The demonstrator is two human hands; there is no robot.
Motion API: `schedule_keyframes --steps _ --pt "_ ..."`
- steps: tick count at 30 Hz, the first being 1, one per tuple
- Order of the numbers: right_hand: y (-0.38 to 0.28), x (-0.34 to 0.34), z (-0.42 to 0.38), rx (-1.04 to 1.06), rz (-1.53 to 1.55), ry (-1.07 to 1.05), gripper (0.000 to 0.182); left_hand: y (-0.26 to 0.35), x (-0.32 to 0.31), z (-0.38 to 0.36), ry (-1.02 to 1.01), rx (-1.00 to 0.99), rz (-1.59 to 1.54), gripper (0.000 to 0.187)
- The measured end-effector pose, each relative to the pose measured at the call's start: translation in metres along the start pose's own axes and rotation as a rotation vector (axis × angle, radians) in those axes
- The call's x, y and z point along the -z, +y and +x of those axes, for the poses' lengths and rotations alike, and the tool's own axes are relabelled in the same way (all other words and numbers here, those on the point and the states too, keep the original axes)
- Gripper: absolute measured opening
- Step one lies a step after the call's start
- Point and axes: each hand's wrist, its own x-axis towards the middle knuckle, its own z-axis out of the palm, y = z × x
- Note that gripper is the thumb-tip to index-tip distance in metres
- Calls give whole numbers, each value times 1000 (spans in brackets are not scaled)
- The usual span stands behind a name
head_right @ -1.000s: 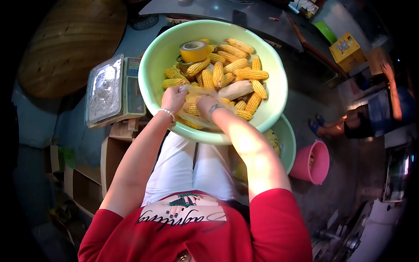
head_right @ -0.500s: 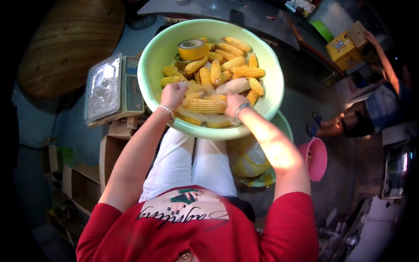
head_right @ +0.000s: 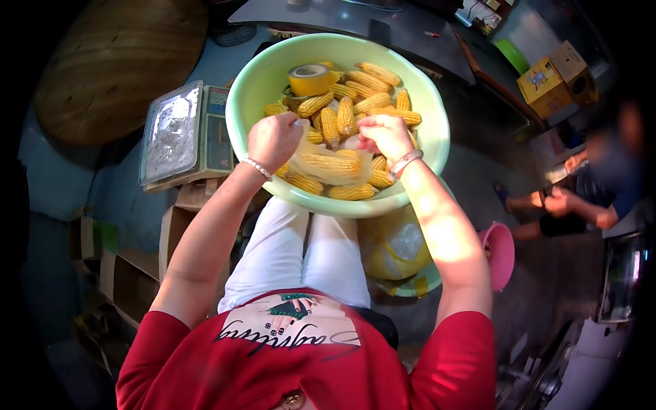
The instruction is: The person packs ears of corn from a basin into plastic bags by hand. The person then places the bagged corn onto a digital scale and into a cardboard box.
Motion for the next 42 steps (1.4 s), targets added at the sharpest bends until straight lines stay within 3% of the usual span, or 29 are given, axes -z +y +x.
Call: schedule_keyframes --steps 1,3,5,6,9,10,13,15,19,24,28,30,33,35,37,40,42 --pt "-6 -10 -2 12 43 -19 22 5 -2 2 14 5 -54 24" --pt "-8 -28 0 11 9 -121 30 11 -10 7 -184 154 -613 22" --pt "4 -38 7 162 -70 -217 40 16 -21 7 -192 171 -735 28" --pt "5 -41 7 209 -38 -249 51 18 -25 8 -216 134 -624 33" --pt "0 -46 -2 403 -405 -116 58 28 -32 9 -175 126 -643 40" --pt "0 -44 -2 353 -362 -113 62 32 -30 9 -179 124 -622 42" --pt "-2 -40 -8 382 -219 -121 62 43 -27 10 -168 99 -556 49" --pt "-7 -38 -12 458 -302 -65 62 46 -30 15 -127 61 -508 52" --pt "-20 -32 -16 533 -501 -44 59 50 -27 25 -312 153 -983 38" --pt "-21 -33 -16 613 -681 1 56 51 -13 25 -385 264 -1143 37" --pt "-24 -34 -17 675 -645 36 54 55 4 25 -432 328 -1270 42" --pt "-33 -35 -26 693 -531 159 52 56 14 29 -444 350 -1303 47" --pt "-22 -24 -16 814 -309 326 49 54 31 34 -405 305 -1388 41" --pt "-14 -11 -9 825 -179 367 47 50 44 39 -370 241 -1418 33" --pt "-5 -7 -13 702 -105 388 43 50 64 42 -337 169 -1468 31" --pt "25 -12 -15 478 -110 374 43 47 98 46 -247 44 -1478 33" --pt "53 -23 -15 448 -318 311 37 42 124 50 -192 60 -1521 36"
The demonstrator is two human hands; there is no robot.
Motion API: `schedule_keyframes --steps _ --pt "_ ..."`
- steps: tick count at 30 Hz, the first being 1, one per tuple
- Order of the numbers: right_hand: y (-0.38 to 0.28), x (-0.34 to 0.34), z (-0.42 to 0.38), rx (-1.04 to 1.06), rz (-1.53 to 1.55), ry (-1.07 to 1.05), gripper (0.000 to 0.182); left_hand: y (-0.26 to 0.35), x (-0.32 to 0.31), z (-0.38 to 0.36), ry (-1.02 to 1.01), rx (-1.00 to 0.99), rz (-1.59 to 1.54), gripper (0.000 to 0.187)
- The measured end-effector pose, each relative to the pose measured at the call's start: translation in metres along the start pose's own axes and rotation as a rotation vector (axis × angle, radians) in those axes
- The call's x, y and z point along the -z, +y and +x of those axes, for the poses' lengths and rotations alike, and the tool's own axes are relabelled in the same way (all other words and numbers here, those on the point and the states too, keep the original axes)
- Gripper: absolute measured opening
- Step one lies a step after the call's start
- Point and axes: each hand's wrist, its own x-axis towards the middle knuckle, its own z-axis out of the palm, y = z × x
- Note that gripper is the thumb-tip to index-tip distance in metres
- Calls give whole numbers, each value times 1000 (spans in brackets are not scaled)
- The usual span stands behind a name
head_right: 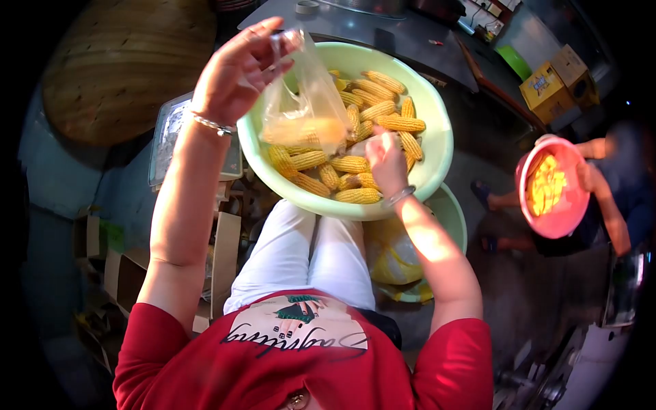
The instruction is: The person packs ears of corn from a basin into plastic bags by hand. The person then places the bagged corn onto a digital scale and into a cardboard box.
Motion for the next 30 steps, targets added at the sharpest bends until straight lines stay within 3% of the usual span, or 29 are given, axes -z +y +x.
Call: schedule_keyframes --steps 1,2,3,6,7,9,10,12,17,23,27,30 --pt "9 -9 -9 -6 -37 -71 31 14 5 0 7 -10 -46 36" --pt "16 -17 -21 115 -71 -103 26 28 8 -2 -2 -52 -35 38" --pt "14 -21 -30 129 -131 -169 25 53 -4 -12 19 92 -63 34" --pt "2 -35 -43 172 -304 -325 22 85 -1 -24 106 -225 131 25" --pt "-4 -36 -44 185 -362 -349 20 98 -2 -29 234 -110 80 26" --pt "-5 -38 -44 205 -403 -366 18 101 7 -35 313 -301 197 27" --pt "0 -38 -44 213 -386 -358 17 115 46 -25 181 -209 143 27" --pt "4 -38 -43 212 -357 -345 15 123 100 -16 153 -215 103 37" --pt "2 -38 -46 239 -354 -323 13 121 180 -13 325 -244 103 43" --pt "-2 -38 -50 413 -326 -251 11 95 254 -6 597 -300 -12 33" --pt "-2 -38 -50 365 -341 -277 12 71 288 -7 682 -323 -112 19" --pt "-3 -37 -50 348 -347 -284 11 55 288 -18 850 -280 173 25"
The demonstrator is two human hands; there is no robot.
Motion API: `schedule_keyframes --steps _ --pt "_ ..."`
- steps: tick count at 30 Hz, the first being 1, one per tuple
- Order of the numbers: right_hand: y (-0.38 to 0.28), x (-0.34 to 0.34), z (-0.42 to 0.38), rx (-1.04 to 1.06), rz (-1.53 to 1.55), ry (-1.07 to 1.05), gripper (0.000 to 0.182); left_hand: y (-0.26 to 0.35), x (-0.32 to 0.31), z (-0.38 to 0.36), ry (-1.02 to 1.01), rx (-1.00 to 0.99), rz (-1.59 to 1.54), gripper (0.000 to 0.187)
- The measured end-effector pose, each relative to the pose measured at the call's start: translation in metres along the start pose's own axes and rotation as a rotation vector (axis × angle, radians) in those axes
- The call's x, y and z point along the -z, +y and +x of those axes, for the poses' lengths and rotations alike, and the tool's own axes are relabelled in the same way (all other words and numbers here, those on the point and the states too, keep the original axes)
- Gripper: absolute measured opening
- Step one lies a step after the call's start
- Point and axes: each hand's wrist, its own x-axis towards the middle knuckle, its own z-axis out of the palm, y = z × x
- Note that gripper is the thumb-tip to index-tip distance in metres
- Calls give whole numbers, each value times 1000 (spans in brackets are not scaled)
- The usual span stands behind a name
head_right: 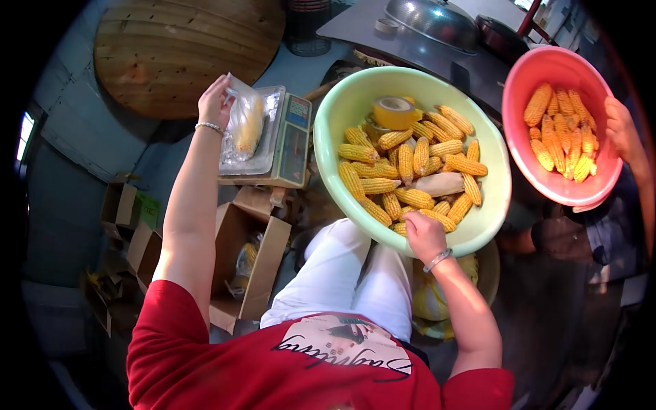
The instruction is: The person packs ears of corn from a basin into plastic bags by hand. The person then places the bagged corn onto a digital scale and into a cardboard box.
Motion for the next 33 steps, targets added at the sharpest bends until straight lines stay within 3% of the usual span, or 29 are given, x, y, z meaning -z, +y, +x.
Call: schedule_keyframes --steps 3,4,5,7,10,20,23,29,33 --pt "-1 0 -2 -20 12 1 11 -35 36 20 6 -276 755 33" --pt "-1 -1 -2 -28 17 0 11 -29 37 2 53 -244 1093 40" --pt "-1 0 -2 -37 23 -2 11 -42 53 5 23 -364 1279 51" --pt "0 -1 -2 -48 30 -4 11 -59 67 -3 -18 -323 1519 60" --pt "2 -3 -1 -56 27 -14 11 -76 69 -19 -86 -45 1600 57" --pt "-6 1 -2 -62 16 -42 11 -115 71 -19 89 -14 1451 50" --pt "-7 3 -5 -76 24 -47 11 -119 69 -22 32 -63 1469 50" --pt "-7 3 -5 -88 80 0 12 -112 76 -14 -64 95 1469 56" --pt "0 -3 -1 -71 81 -19 12 -116 81 -15 -28 15 1442 61"
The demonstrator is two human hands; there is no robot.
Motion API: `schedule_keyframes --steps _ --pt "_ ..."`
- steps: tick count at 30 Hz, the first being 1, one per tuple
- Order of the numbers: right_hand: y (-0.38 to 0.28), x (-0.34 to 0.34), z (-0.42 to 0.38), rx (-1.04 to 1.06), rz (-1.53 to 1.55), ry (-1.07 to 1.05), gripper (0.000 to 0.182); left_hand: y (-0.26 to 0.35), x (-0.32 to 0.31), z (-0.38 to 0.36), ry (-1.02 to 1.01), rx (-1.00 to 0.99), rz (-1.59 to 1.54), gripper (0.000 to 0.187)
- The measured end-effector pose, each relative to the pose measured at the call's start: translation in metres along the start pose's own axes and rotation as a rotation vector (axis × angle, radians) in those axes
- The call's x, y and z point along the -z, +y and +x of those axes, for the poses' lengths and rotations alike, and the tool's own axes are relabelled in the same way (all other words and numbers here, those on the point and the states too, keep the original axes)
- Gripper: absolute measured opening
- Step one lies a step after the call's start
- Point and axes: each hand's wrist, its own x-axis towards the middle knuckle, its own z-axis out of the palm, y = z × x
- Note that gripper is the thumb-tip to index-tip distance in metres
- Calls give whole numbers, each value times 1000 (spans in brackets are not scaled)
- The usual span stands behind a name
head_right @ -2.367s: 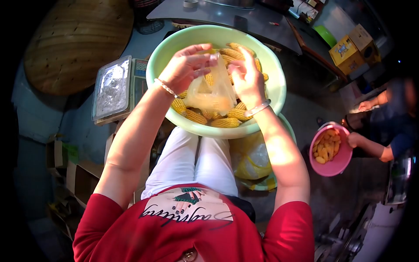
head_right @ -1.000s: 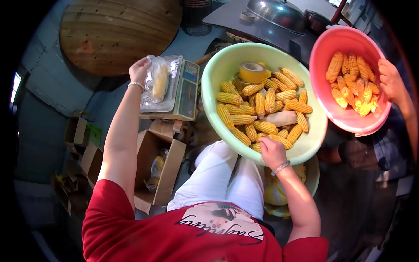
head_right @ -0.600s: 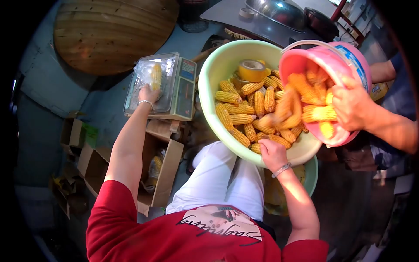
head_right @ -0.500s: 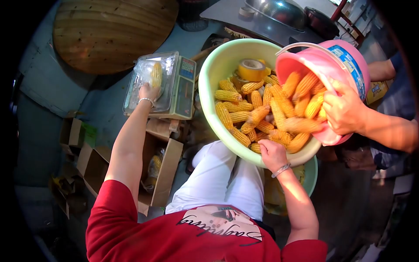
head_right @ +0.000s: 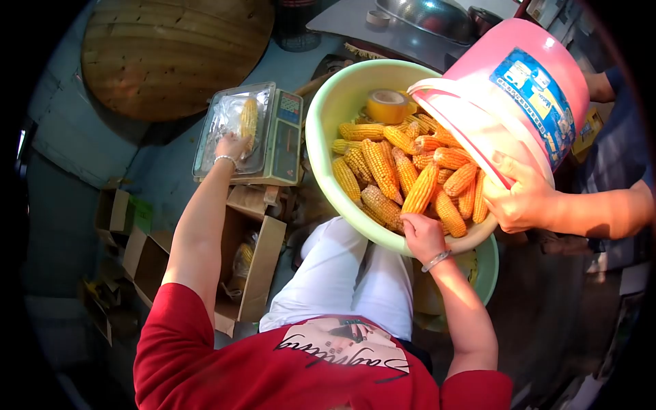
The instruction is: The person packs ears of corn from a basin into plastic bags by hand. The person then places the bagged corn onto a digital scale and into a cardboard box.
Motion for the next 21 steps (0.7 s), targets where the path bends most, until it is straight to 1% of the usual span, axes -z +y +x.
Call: schedule_keyframes --steps 2,5,8,11,14,15,17,19,21 --pt "4 -4 3 11 -9 6 12 5 7 -3 -53 52 -10 66" --pt "8 -6 6 18 -4 20 12 2 8 -6 45 58 -31 74" --pt "0 1 -2 34 -16 42 12 3 31 -21 91 52 -49 81" --pt "1 1 -6 36 -8 43 12 -7 40 -30 169 44 -126 80" --pt "1 1 -5 65 -14 52 11 -12 56 -52 201 46 -169 74" --pt "2 1 -5 79 -19 56 11 -20 57 -53 192 88 -185 69" --pt "2 2 -5 82 -31 56 11 -50 51 -51 175 174 -217 61" --pt "2 1 -5 80 -33 54 11 -92 36 -55 116 151 -290 49" --pt "0 2 -5 67 -27 53 11 -109 33 -80 77 162 -399 35"
